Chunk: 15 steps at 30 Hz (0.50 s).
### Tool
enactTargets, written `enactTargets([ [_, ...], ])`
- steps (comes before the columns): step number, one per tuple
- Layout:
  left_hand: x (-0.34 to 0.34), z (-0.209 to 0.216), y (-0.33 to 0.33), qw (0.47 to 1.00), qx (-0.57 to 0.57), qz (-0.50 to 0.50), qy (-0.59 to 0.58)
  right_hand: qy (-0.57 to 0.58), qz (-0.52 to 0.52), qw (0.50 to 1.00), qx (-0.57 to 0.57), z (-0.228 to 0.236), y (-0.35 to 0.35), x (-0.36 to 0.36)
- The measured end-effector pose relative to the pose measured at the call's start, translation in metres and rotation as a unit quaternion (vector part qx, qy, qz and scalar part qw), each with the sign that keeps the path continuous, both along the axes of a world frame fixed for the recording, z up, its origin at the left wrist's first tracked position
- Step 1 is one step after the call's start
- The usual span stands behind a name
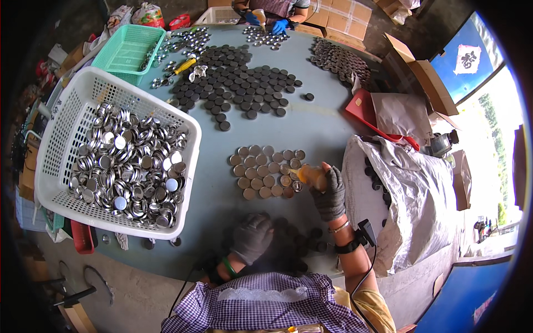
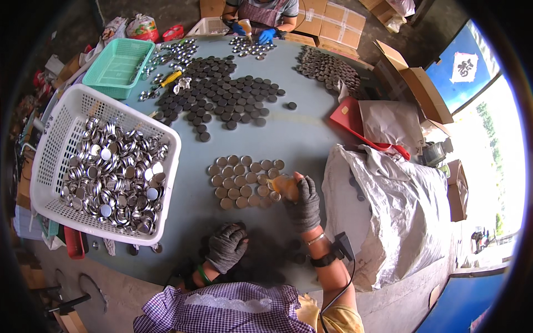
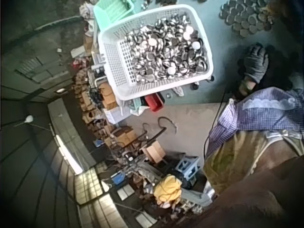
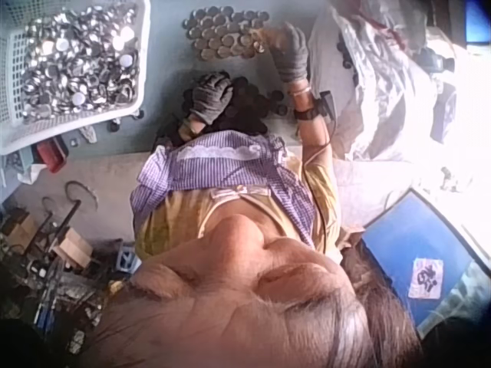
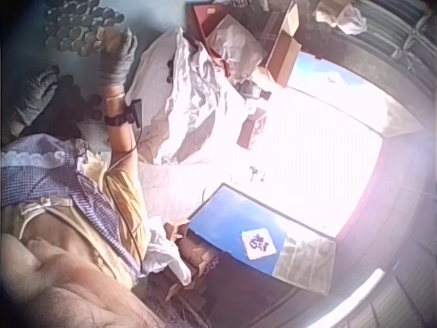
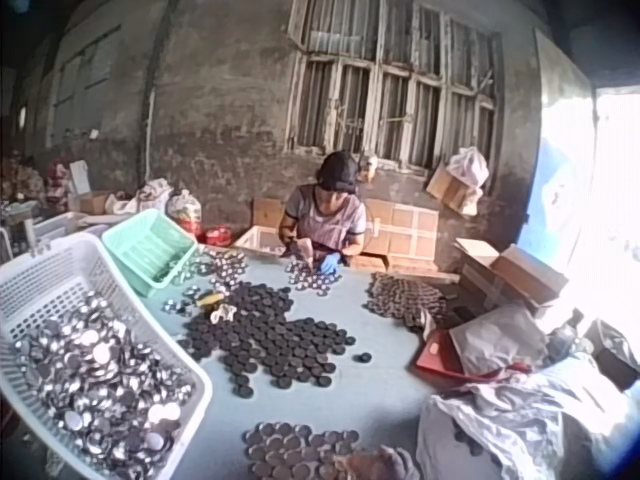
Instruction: The worker is assembling small plastic and metal components, likely for a button or small electronic device, applying adhesive in the final steps.
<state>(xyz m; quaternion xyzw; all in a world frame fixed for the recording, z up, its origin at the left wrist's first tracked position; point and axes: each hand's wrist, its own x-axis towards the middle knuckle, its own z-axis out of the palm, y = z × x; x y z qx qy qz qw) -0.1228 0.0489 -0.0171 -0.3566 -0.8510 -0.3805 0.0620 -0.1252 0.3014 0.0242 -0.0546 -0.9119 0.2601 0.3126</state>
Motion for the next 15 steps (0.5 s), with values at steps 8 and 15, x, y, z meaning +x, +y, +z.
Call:
enactTargets([
  [8, 0.001, 0.003, 0.0, 1.0, -0.006, 0.006, -0.001, -0.011, 0.006, 1.0, 0.006, 0.006, -0.007, 0.005],
  [15, 0.0, 0.003, 0.0, 1.0, -0.014, 0.004, -0.008, -0.006, 0.015, 1.0, 0.007, 0.006, -0.01, -0.006],
])
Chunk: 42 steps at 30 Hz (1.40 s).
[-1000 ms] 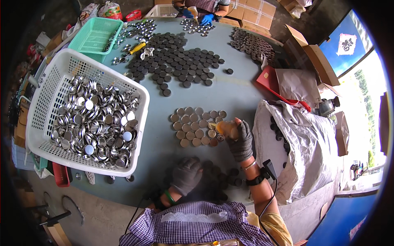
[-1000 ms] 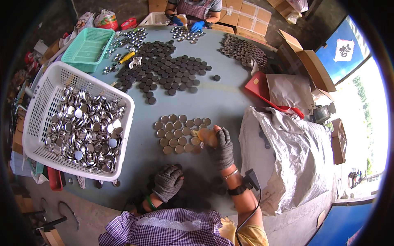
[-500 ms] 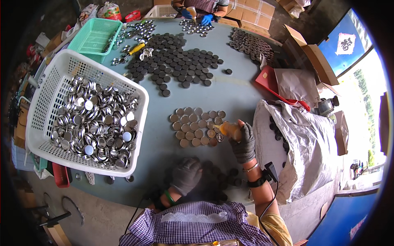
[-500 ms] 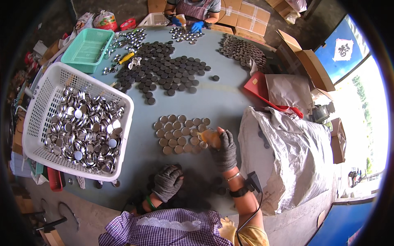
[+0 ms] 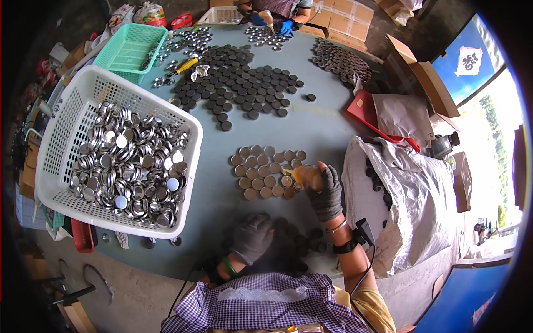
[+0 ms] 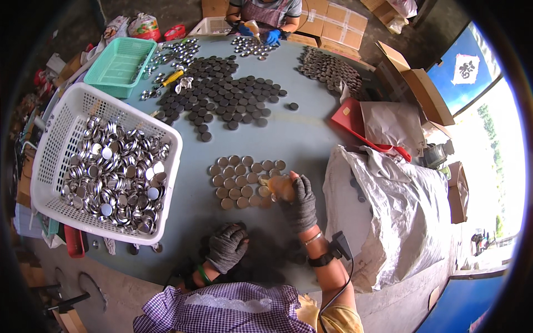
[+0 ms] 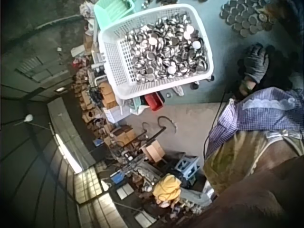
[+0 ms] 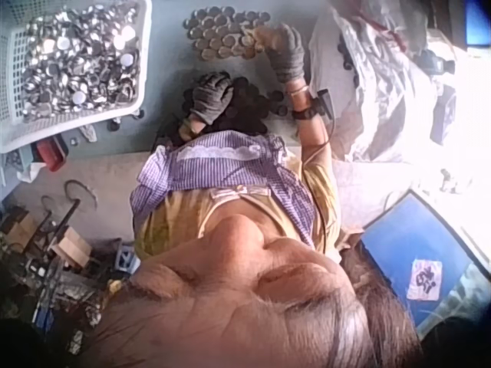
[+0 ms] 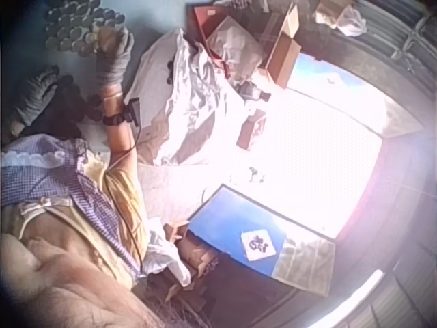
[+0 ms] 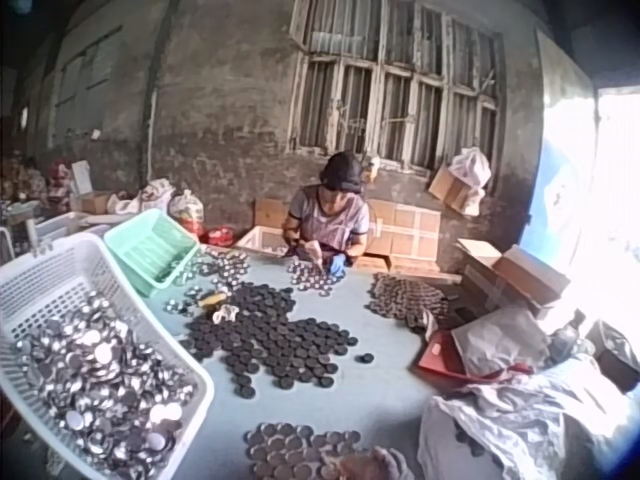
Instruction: The worker is assembling small plastic and metal components, likely for a button or small electronic device, applying adhesive in the final steps.
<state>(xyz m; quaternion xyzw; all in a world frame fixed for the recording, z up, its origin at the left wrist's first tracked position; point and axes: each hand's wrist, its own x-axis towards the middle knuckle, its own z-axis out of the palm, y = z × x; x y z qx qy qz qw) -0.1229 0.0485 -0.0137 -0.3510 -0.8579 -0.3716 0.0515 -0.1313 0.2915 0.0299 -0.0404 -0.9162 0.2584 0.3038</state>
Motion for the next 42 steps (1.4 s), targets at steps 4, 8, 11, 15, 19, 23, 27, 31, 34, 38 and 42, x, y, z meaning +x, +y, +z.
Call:
enactTargets([
  [4, 0.0, 0.0, 0.0, 1.0, -0.003, 0.001, 0.012, 0.009, 0.002, 1.0, 0.004, -0.001, 0.002, -0.004],
  [8, -0.001, 0.001, 0.001, 1.0, -0.004, -0.006, 0.007, 0.015, -0.006, 1.0, -0.001, -0.005, 0.006, -0.002],
  [11, -0.002, 0.002, 0.001, 1.0, 0.005, -0.011, 0.0, 0.022, -0.003, 1.0, -0.014, -0.006, 0.008, -0.001],
  [15, -0.002, 0.003, 0.001, 1.0, 0.005, -0.005, 0.004, 0.047, -0.007, 0.998, -0.04, -0.007, 0.015, -0.007],
  [19, -0.002, 0.002, 0.001, 1.0, -0.002, -0.004, 0.01, 0.049, -0.01, 0.998, -0.036, -0.004, 0.022, -0.019],
  [23, -0.001, -0.001, 0.001, 1.0, 0.001, -0.001, 0.009, 0.049, -0.021, 0.998, -0.018, -0.015, 0.029, -0.031],
  [27, -0.001, -0.001, 0.0, 1.0, -0.001, 0.002, 0.007, 0.044, -0.019, 0.999, 0.003, -0.015, 0.028, -0.037],
  [31, 0.0, -0.005, 0.0, 1.0, 0.0, 0.003, 0.012, 0.041, -0.02, 0.999, 0.002, -0.02, 0.031, -0.038],
  [34, 0.001, -0.004, 0.0, 1.0, -0.003, 0.001, 0.004, 0.035, -0.026, 0.999, 0.016, -0.02, 0.033, -0.035],
  [38, 0.001, -0.004, 0.001, 1.0, -0.003, 0.0, 0.005, 0.019, -0.022, 1.0, 0.0, -0.018, 0.033, -0.03],
  [42, 0.0, -0.004, 0.001, 1.0, -0.001, -0.002, 0.008, 0.013, -0.012, 1.0, -0.005, -0.016, 0.032, -0.025],
])
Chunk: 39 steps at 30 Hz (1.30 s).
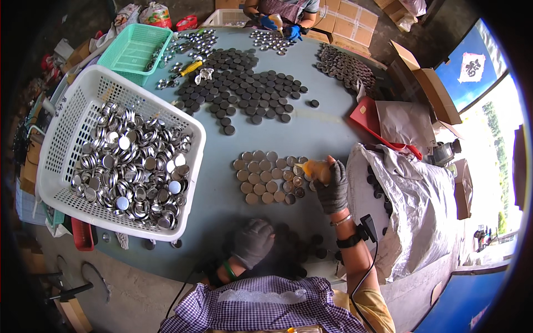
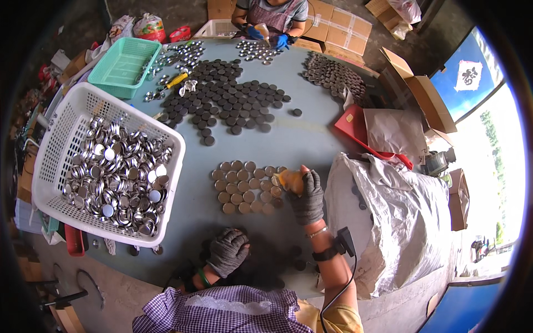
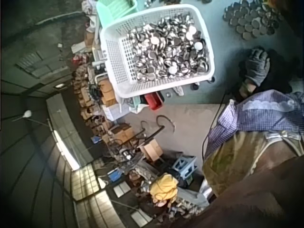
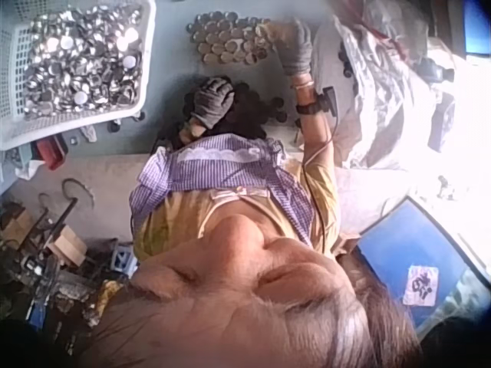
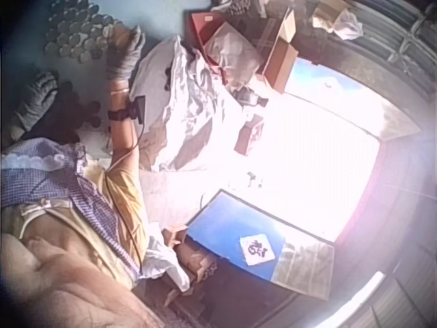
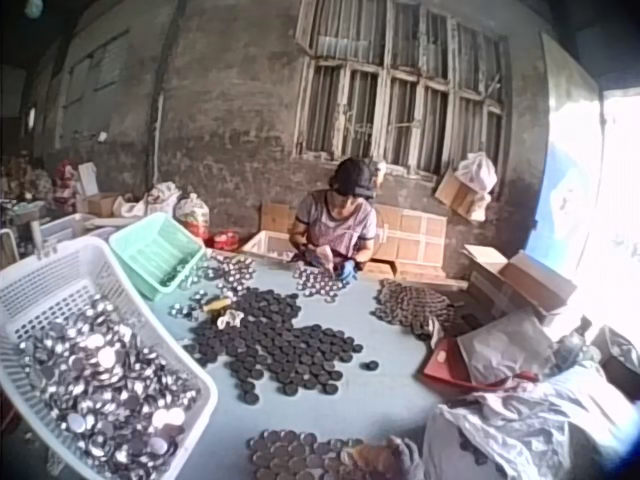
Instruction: The worker is assembling small plastic and metal components, likely for a button or small electronic device, applying adhesive in the final steps.
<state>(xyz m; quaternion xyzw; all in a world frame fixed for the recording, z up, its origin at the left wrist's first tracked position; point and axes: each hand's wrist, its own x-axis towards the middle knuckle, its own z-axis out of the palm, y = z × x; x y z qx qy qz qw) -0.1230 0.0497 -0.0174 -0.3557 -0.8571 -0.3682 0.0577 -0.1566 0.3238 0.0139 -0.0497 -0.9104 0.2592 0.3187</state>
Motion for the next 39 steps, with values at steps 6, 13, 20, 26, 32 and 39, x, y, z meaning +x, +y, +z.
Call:
enactTargets([
  [6, 0.0, 0.001, 0.0, 1.0, -0.004, 0.002, -0.003, -0.001, 0.004, 1.0, -0.002, 0.002, -0.004, 0.002],
  [13, -0.001, 0.001, -0.001, 1.0, -0.004, 0.0, -0.005, 0.006, 0.0, 1.0, 0.012, 0.004, -0.009, -0.008],
  [20, 0.0, 0.003, -0.001, 1.0, -0.006, 0.003, -0.002, 0.023, 0.01, 0.999, 0.023, 0.004, -0.006, -0.021],
  [26, 0.0, 0.002, -0.001, 1.0, -0.011, -0.002, -0.005, 0.011, -0.004, 1.0, 0.023, 0.0, 0.001, -0.019],
  [32, 0.001, 0.001, -0.001, 1.0, -0.006, 0.001, -0.012, -0.01, -0.008, 1.0, 0.013, -0.002, 0.005, -0.008],
  [39, 0.001, -0.001, 0.0, 1.0, -0.006, 0.004, -0.005, -0.009, 0.001, 1.0, 0.004, 0.0, -0.002, -0.003],
])
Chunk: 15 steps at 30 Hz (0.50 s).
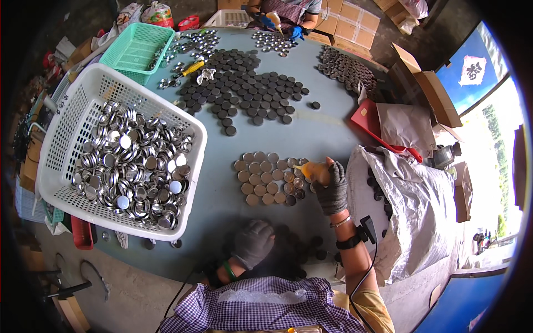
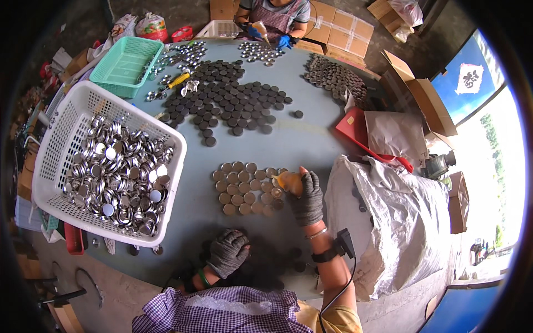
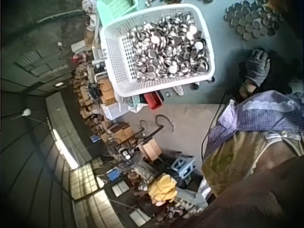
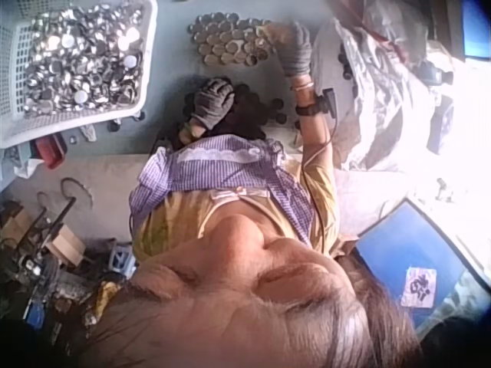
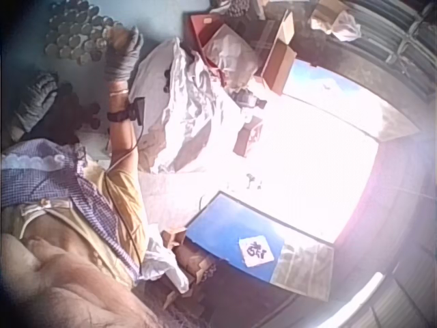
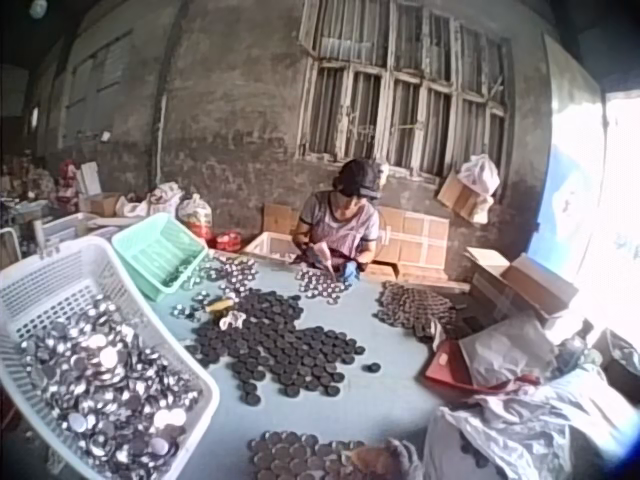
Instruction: The worker is assembling small plastic and metal components, likely for a button or small electronic device, applying adhesive in the final steps.
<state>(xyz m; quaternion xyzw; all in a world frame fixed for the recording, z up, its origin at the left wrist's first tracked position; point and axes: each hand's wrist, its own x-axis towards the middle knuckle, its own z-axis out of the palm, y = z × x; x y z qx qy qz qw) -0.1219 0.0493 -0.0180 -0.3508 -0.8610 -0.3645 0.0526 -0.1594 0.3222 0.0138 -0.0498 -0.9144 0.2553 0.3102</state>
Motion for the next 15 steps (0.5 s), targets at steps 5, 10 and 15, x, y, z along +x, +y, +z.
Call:
enactTargets([
  [5, -0.001, 0.001, 0.0, 1.0, 0.0, 0.001, 0.0, 0.001, 0.01, 1.0, -0.006, 0.004, -0.004, -0.005],
  [10, -0.001, 0.002, -0.001, 1.0, 0.008, 0.001, 0.009, 0.001, 0.008, 1.0, 0.007, 0.004, -0.004, -0.014],
  [15, -0.001, 0.001, 0.0, 1.0, 0.01, 0.0, 0.01, 0.033, -0.006, 0.999, 0.042, 0.002, 0.001, -0.015],
])
